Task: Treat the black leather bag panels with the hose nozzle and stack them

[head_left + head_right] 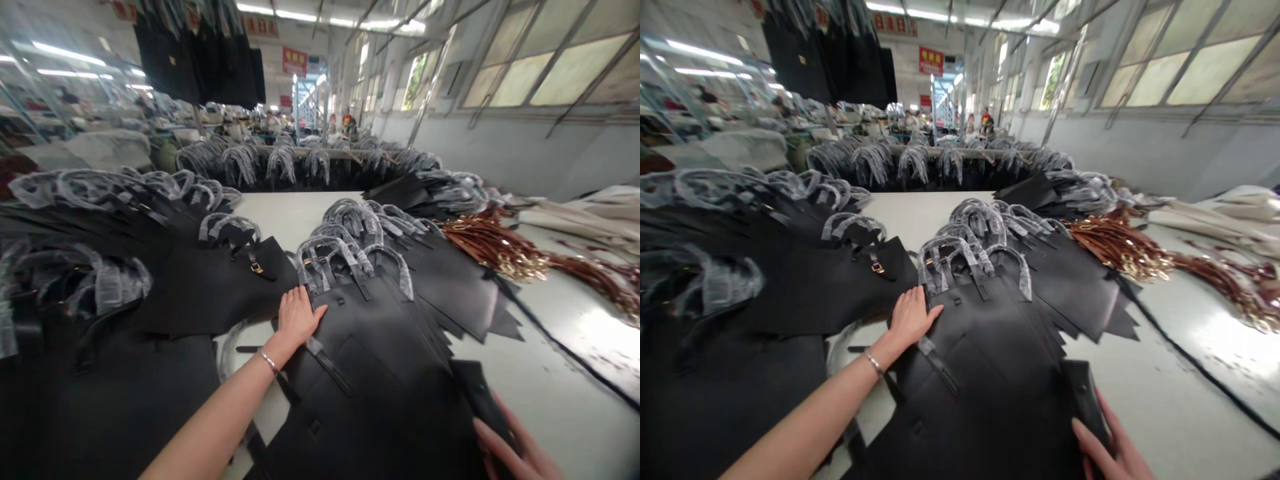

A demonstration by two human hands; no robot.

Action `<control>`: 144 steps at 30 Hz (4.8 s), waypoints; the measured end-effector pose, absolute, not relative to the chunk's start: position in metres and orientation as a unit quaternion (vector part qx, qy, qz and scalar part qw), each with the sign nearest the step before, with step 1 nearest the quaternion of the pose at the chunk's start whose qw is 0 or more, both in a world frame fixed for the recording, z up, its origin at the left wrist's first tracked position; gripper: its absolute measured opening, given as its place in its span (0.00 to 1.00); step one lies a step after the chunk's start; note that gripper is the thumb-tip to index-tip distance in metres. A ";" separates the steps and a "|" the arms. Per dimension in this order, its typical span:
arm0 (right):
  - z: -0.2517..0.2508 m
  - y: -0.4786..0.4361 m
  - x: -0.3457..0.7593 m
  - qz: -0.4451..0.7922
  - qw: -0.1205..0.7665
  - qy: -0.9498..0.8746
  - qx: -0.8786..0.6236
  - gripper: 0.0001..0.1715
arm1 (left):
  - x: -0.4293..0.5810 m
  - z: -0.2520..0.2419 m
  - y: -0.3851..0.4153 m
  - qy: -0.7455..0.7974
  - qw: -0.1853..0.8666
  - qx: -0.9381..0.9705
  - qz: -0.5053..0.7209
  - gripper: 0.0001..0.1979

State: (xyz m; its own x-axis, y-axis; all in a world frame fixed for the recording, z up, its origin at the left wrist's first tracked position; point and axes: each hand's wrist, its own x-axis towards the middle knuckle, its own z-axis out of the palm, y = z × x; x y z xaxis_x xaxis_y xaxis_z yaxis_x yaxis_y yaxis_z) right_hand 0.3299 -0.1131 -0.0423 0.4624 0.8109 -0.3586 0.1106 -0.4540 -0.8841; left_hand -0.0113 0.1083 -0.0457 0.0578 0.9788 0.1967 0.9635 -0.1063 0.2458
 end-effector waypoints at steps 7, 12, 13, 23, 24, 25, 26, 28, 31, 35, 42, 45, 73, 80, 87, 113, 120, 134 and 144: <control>-0.028 -0.114 0.326 0.468 0.490 -0.304 -0.669 0.54 | 0.002 -0.053 0.107 0.660 -0.020 0.732 0.167 0.35; -0.021 -0.121 0.329 0.478 0.512 -0.308 -0.644 0.52 | 0.018 -0.052 0.092 0.645 -0.010 0.743 0.178 0.35; -0.018 -0.123 0.330 0.482 0.508 -0.310 -0.643 0.52 | 0.024 -0.051 0.088 0.640 -0.006 0.748 0.179 0.36; 0.017 -0.148 0.337 0.566 0.390 -0.383 -0.618 0.42 | 0.104 -0.055 0.052 0.561 0.053 0.804 0.188 0.39; 0.019 -0.150 0.336 0.578 0.375 -0.380 -0.616 0.42 | 0.108 -0.055 0.051 0.541 0.057 0.818 0.190 0.39; 0.021 -0.151 0.336 0.591 0.362 -0.377 -0.614 0.41 | 0.110 -0.054 0.050 0.514 0.059 0.834 0.191 0.38; 0.023 -0.152 0.337 0.604 0.351 -0.374 -0.611 0.41 | 0.112 -0.053 0.047 0.488 0.058 0.849 0.193 0.36; 0.025 -0.150 0.339 0.629 0.329 -0.369 -0.600 0.39 | 0.112 -0.047 0.034 0.463 0.040 0.862 0.201 0.33; 0.028 -0.143 0.345 0.666 0.283 -0.357 -0.591 0.37 | 0.109 -0.039 -0.011 0.491 0.015 0.846 0.207 0.26; 0.031 -0.125 0.349 0.675 0.232 -0.342 -0.611 0.38 | 0.108 -0.045 -0.095 0.463 0.048 0.869 0.166 0.20; 0.033 -0.099 0.330 0.664 0.224 -0.386 -0.599 0.31 | 0.110 -0.069 -0.139 0.422 0.016 0.887 0.187 0.23; 0.033 -0.105 0.334 0.659 0.214 -0.391 -0.606 0.39 | 0.108 -0.070 -0.134 0.409 0.023 0.890 0.200 0.23; 0.032 -0.156 0.319 0.655 0.197 -0.476 -0.553 0.21 | 0.093 -0.064 -0.209 0.464 0.017 0.859 0.217 0.22; 0.037 -0.114 0.286 0.630 0.170 -0.489 -0.579 0.21 | 0.091 -0.065 -0.206 0.463 0.028 0.856 0.229 0.22; 0.070 -0.095 0.327 0.566 0.185 -0.507 -0.623 0.17 | 0.086 -0.069 -0.205 0.456 0.046 0.855 0.243 0.22; 0.072 -0.064 0.330 0.480 0.190 -0.534 -0.669 0.18 | 0.088 -0.070 -0.203 0.457 0.044 0.851 0.256 0.21; 0.092 -0.098 0.336 0.507 0.178 -0.519 -0.665 0.23 | 0.090 -0.075 -0.204 0.441 0.033 0.853 0.277 0.19; 0.059 -0.120 0.240 0.635 0.010 -0.547 -0.545 0.18 | 0.086 -0.079 -0.209 0.409 0.065 0.857 0.306 0.14; 0.062 -0.132 0.257 0.633 -0.006 -0.548 -0.547 0.23 | 0.085 -0.081 -0.207 0.403 0.066 0.850 0.333 0.14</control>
